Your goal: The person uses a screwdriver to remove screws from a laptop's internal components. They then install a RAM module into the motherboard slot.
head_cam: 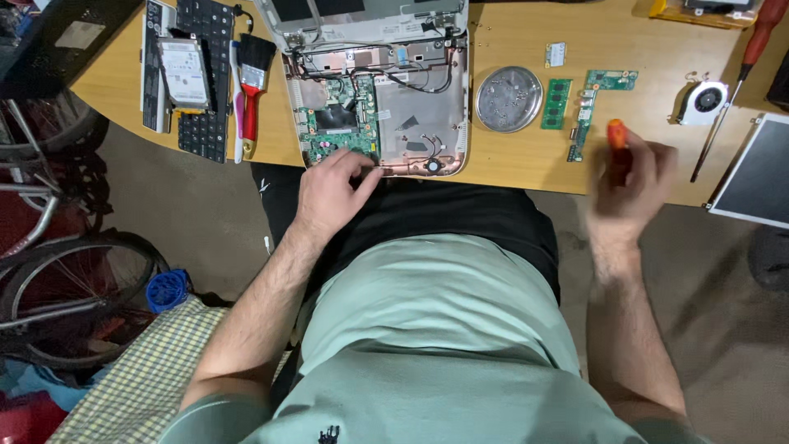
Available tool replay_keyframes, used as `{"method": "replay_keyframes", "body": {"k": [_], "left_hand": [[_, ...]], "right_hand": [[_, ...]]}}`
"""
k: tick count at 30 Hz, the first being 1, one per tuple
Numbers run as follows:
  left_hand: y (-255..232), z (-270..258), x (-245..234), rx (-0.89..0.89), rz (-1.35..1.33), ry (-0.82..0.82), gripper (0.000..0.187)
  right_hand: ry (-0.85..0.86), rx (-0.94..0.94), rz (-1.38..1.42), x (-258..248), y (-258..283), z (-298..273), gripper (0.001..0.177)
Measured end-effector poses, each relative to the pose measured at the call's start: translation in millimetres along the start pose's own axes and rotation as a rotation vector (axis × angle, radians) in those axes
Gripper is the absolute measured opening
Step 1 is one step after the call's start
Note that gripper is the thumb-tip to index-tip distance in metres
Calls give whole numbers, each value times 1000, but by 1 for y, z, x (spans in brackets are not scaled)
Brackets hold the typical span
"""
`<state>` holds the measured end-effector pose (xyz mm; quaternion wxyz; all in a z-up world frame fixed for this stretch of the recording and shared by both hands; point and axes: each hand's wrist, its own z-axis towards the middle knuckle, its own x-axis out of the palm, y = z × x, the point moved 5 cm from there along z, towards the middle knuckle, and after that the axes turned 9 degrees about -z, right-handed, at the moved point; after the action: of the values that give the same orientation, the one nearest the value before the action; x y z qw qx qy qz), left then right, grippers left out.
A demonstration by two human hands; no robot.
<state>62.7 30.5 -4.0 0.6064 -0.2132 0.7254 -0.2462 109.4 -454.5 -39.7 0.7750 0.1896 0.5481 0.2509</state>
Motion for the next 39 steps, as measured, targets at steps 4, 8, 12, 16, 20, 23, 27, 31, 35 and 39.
{"method": "replay_keyframes", "body": {"k": [4, 8, 12, 16, 20, 23, 27, 31, 35, 39], "left_hand": [[2, 21, -9, -50, -9, -58, 22], [16, 45, -31, -216, -18, -230, 32], [25, 62, -36, -300, 13, -179, 60], [34, 69, -23, -271, 31, -175, 60], [37, 74, -20, -241, 1, -252, 32], [41, 77, -20, -225, -11, -290, 17], [35, 77, -33, -147, -105, -348, 8], [31, 75, -51, -135, -268, -365, 13], [51, 72, -51, -294, -511, -325, 13], [61, 64, -54, -344, -717, -315, 12]], "right_hand": [[-37, -5, -245, -15, -11, -1, 37], [-10, -29, -207, -12, -10, -3, 36], [-34, -31, -279, -1, -21, -7, 34], [-23, -20, -280, 3, -19, -3, 43], [-60, -62, -285, 2, -11, 2, 42], [-72, -59, -204, -1, 4, 9, 49], [-123, -74, -201, -14, 36, 17, 43], [-183, -193, -178, -6, 78, 20, 42], [116, -179, 161, 26, 134, 17, 20], [638, -181, 205, 89, 178, 17, 15]]}}
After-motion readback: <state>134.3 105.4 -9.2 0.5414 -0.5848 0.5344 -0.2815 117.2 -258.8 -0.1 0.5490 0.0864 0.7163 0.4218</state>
